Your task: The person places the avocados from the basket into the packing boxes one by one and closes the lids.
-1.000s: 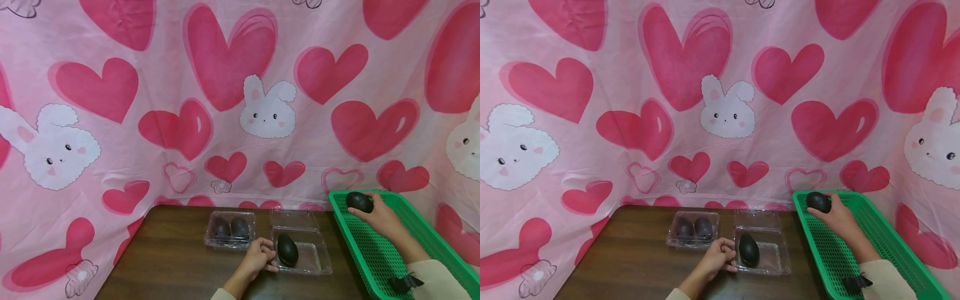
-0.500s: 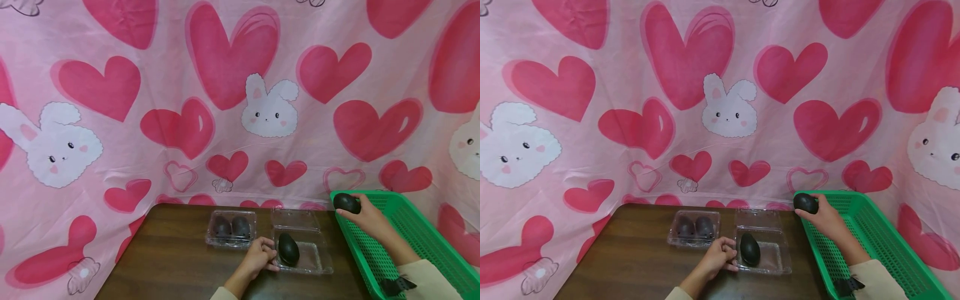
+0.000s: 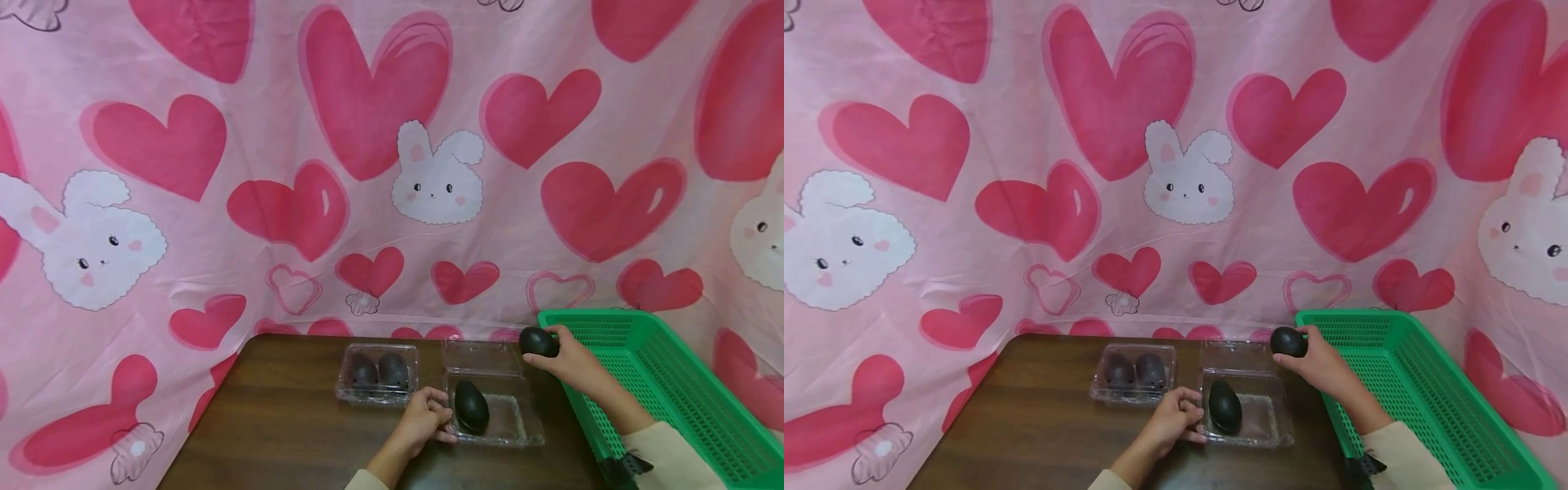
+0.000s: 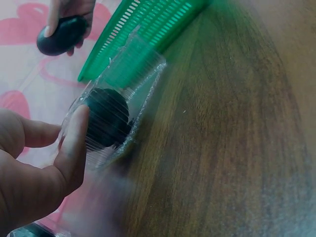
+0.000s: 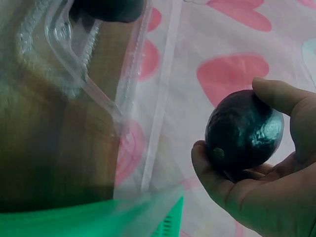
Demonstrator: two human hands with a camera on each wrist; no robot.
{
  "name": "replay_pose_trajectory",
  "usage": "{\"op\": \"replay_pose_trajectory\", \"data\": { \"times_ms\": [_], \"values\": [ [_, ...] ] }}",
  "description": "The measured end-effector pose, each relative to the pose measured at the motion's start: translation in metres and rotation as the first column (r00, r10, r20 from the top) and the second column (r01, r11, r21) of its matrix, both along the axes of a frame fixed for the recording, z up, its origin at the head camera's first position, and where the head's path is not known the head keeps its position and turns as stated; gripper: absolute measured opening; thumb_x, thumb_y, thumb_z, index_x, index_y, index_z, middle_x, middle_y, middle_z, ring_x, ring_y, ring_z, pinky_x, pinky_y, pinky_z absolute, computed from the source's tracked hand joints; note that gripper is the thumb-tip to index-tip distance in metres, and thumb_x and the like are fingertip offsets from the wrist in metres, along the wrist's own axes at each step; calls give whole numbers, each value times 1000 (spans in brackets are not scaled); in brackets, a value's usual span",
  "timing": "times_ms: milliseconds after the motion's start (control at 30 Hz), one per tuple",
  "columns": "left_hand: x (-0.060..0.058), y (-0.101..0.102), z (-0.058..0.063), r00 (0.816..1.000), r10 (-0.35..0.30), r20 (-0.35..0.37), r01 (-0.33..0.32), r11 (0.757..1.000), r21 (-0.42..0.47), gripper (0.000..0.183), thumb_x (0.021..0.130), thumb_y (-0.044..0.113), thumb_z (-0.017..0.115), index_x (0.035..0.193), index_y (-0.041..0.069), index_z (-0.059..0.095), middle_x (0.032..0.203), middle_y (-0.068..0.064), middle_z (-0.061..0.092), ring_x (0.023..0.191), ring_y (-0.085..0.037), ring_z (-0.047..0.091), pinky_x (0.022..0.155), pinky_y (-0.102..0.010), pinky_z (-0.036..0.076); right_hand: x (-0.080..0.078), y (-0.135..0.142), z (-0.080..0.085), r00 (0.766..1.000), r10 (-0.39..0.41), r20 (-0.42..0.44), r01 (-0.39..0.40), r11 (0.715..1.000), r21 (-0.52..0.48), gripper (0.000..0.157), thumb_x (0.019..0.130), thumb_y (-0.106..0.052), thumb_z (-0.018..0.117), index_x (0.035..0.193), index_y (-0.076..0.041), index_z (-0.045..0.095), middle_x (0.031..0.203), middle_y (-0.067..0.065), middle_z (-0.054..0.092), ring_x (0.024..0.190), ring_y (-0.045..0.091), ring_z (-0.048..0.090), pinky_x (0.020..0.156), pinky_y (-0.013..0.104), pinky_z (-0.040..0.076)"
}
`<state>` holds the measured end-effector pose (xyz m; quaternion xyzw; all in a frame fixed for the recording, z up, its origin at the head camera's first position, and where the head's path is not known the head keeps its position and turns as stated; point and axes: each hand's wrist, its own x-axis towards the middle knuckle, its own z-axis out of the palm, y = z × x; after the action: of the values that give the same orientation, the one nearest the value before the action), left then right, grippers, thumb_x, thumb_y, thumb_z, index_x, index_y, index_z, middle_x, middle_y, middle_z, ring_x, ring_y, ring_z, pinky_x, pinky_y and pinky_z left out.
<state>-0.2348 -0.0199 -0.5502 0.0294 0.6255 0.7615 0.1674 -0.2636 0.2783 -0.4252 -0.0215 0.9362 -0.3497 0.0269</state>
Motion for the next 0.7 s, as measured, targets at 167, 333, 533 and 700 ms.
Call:
{"op": "replay_pose_trajectory", "data": {
  "times_ms": [167,333,533,700],
  "values": [
    [0,0,1,1000,-3,2,3,1000,2,28,93,-13,59,120,-9,50,78,-8,55,59,-16,56,54,-32,65,2,-12,-10,1000,22,2,-22,1000,-7,86,91,-44,77,144,9,34,129,36,57,102,39,65,73,45,62],
    [-1,-1,1,1000,-6,7,6,1000,3,29,93,-13,59,120,-10,50,78,-8,55,59,-16,56,55,-32,65,5,-21,-23,999,32,12,-32,999,-17,83,90,-44,78,142,7,39,124,30,61,99,34,66,74,44,62],
    [-1,-1,0,1000,-7,3,7,1000,7,29,93,-13,58,121,-10,49,79,-8,55,59,-15,56,55,-32,65,8,-29,-36,999,19,45,-18,1000,-18,83,88,-49,78,141,6,44,120,24,65,95,30,66,73,42,61],
    [-2,-1,0,1000,-8,3,8,1000,10,30,93,-12,58,121,-11,48,80,-8,56,59,-15,56,54,-31,65,10,-35,-45,999,8,52,-8,1000,-2,81,89,-50,77,140,6,48,121,23,67,99,31,67,76,45,61]
  ]
}}
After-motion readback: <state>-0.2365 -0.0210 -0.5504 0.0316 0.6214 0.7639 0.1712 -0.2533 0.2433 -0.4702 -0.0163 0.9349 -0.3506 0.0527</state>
